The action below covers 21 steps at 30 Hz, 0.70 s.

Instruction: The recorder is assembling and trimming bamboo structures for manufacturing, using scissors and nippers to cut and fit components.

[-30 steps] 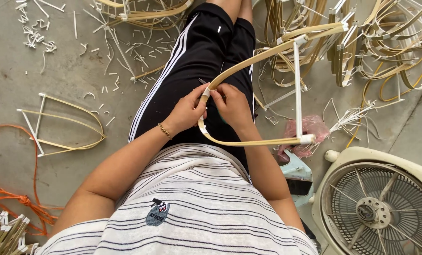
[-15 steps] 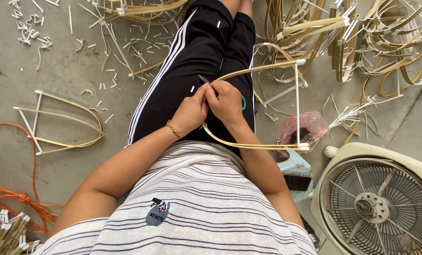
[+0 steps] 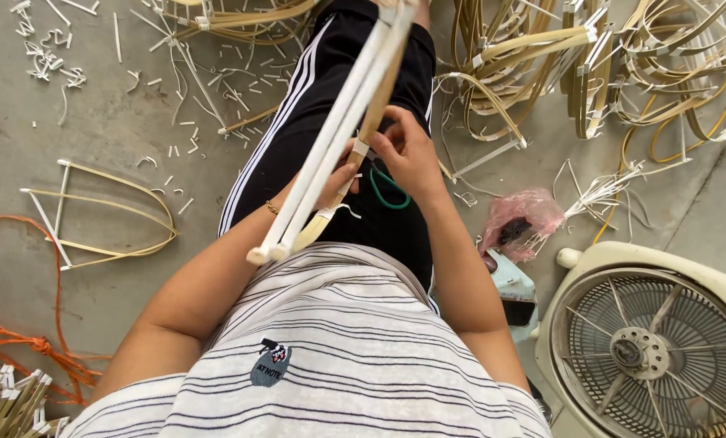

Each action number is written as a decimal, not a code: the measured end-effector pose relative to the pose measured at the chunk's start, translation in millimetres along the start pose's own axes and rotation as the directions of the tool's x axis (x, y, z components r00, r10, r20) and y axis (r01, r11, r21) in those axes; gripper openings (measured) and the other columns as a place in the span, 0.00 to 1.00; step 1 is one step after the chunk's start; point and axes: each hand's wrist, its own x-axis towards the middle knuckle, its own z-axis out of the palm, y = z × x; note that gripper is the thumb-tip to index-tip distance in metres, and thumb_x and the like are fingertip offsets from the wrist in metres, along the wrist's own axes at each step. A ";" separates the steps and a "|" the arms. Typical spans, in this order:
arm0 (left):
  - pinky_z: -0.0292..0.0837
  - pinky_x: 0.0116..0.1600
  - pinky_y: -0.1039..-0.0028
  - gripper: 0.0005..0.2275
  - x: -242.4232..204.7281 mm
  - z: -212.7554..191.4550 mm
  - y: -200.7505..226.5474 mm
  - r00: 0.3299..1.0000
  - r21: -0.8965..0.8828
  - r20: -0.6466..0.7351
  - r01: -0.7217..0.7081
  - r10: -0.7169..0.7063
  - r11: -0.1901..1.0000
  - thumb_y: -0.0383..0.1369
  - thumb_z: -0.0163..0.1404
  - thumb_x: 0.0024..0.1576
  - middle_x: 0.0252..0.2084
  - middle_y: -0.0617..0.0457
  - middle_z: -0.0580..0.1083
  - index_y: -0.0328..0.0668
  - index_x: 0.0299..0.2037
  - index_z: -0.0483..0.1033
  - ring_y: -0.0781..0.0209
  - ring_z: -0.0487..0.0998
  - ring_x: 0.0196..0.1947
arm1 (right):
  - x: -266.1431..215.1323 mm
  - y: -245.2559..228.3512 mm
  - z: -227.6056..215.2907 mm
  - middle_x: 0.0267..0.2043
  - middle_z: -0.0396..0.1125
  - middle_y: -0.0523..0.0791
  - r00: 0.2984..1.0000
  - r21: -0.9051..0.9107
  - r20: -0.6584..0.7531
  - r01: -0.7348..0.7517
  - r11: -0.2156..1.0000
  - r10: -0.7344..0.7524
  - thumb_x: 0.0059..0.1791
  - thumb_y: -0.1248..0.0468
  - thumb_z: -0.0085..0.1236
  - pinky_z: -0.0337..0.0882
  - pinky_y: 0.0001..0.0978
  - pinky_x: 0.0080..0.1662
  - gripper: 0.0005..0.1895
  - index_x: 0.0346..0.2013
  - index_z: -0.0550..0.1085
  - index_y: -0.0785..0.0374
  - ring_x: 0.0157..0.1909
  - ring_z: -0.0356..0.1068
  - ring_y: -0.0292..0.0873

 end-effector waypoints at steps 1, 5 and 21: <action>0.70 0.32 0.79 0.22 -0.8 0.1 2.6 1.000 -0.001 0.003 0.004 -0.004 1.000 0.32 0.43 0.66 0.31 0.57 0.73 0.41 0.71 0.60 0.72 0.73 0.28 | 0.6 12.2 2.0 0.33 0.72 0.40 1.000 0.000 -0.002 -0.004 1.000 0.004 0.54 0.60 0.58 0.70 0.24 0.39 0.11 0.45 0.74 0.64 0.34 0.70 0.30; 0.73 0.36 0.80 0.20 -3.9 0.1 25.3 0.977 -0.203 0.108 0.204 -0.185 0.958 0.31 0.48 0.66 0.36 0.57 0.77 0.31 0.66 0.66 0.73 0.75 0.31 | 3.6 27.4 4.7 0.34 0.71 0.41 0.992 0.060 -0.035 0.123 0.991 -0.121 0.56 0.60 0.57 0.70 0.26 0.39 0.11 0.46 0.76 0.66 0.36 0.68 0.31; 0.75 0.29 0.72 0.21 -6.7 20.4 30.2 0.981 0.112 -0.155 0.134 -0.116 0.985 0.29 0.44 0.64 0.27 0.53 0.76 0.48 0.70 0.66 0.68 0.78 0.24 | -21.6 13.7 18.7 0.31 0.72 0.50 0.988 -0.272 0.154 0.065 0.960 -0.023 0.54 0.59 0.53 0.69 0.37 0.36 0.12 0.42 0.78 0.64 0.31 0.72 0.47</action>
